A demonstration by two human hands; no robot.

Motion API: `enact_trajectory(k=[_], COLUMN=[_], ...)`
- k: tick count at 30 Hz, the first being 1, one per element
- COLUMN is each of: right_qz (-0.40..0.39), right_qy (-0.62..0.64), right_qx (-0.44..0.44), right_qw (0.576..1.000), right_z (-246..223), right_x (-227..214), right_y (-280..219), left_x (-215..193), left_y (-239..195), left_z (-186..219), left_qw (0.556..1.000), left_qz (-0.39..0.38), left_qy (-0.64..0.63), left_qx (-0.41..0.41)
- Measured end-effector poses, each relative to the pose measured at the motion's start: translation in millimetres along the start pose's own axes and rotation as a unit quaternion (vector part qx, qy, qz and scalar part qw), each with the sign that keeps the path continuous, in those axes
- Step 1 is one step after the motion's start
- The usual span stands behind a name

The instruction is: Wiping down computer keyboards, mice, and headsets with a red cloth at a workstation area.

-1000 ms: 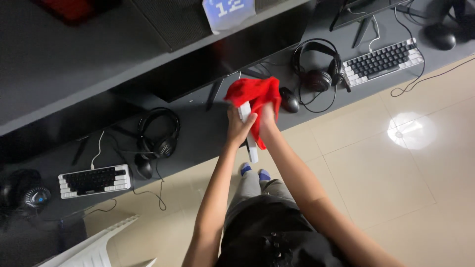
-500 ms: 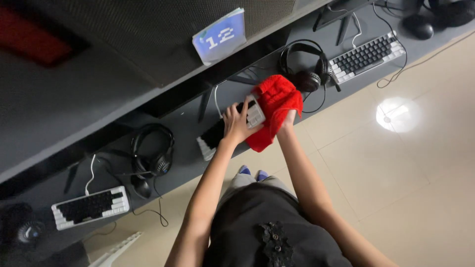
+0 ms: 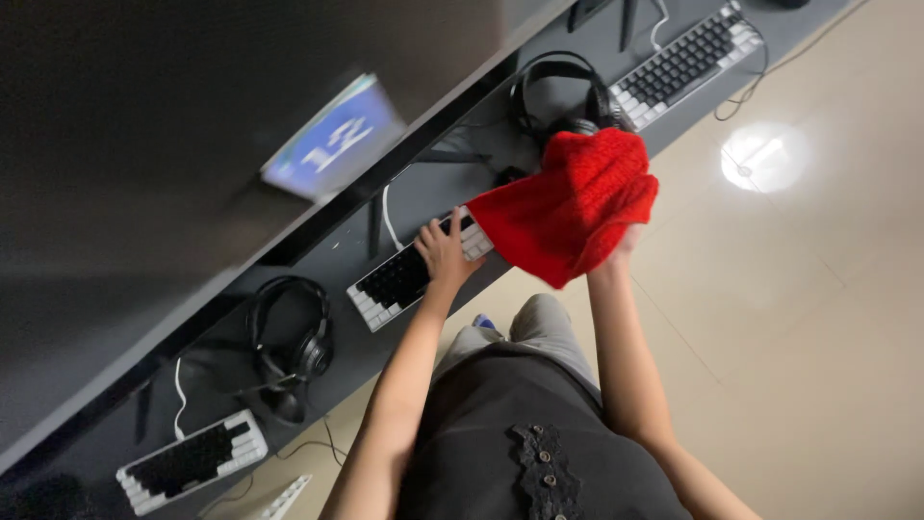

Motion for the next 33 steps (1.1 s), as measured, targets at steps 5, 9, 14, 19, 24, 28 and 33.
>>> enact_trajectory(k=[5, 9, 14, 19, 24, 28, 33], right_qz=[0.019, 0.023, 0.028, 0.037, 0.031, 0.020, 0.029], right_qy=[0.001, -0.005, -0.027, -0.048, -0.068, -0.091, -0.114], right_qx=[0.027, 0.065, 0.113, 0.171, 0.289, 0.335, 0.381], right_qw=[0.999, 0.998, 0.993, 0.983, 0.954, 0.938, 0.917], right_z=[-14.4, -29.0, -60.7, -71.4, -66.0, -59.8, -39.1], right_x=[-2.7, 7.0, 24.5, 21.7, -9.5, -36.8, -55.3], right_y=[6.1, 27.6, 55.9, 76.6, 74.1, 78.0, 69.5], left_x=[9.9, 6.0, 58.0, 77.9, 67.9, 99.7, 111.3], left_y=[14.7, 21.2, 52.0, 80.9, 84.0, 70.7, 39.4], left_z=[-4.8, 8.9, 66.9, 120.8, 125.6, 111.9, 109.1], left_qw=[0.999, 0.994, 0.985, 0.961, 0.936, 0.926, 0.917], left_qz=[0.003, -0.011, 0.084, -0.020, -0.004, 0.050, 0.034], left_qy=[0.009, -0.001, -0.146, -0.225, -0.247, -0.297, -0.331], left_qx=[-0.047, -0.105, -0.037, -0.161, -0.251, -0.228, -0.219])
Point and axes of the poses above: each hand's wrist, its own y-axis towards the middle knuckle, its own x-axis out of the palm, z = x × y, the point moved 7 cm from there along y, towards the middle knuckle, and after that the axes turned 3 degrees about -x, right-handed, at the moved point
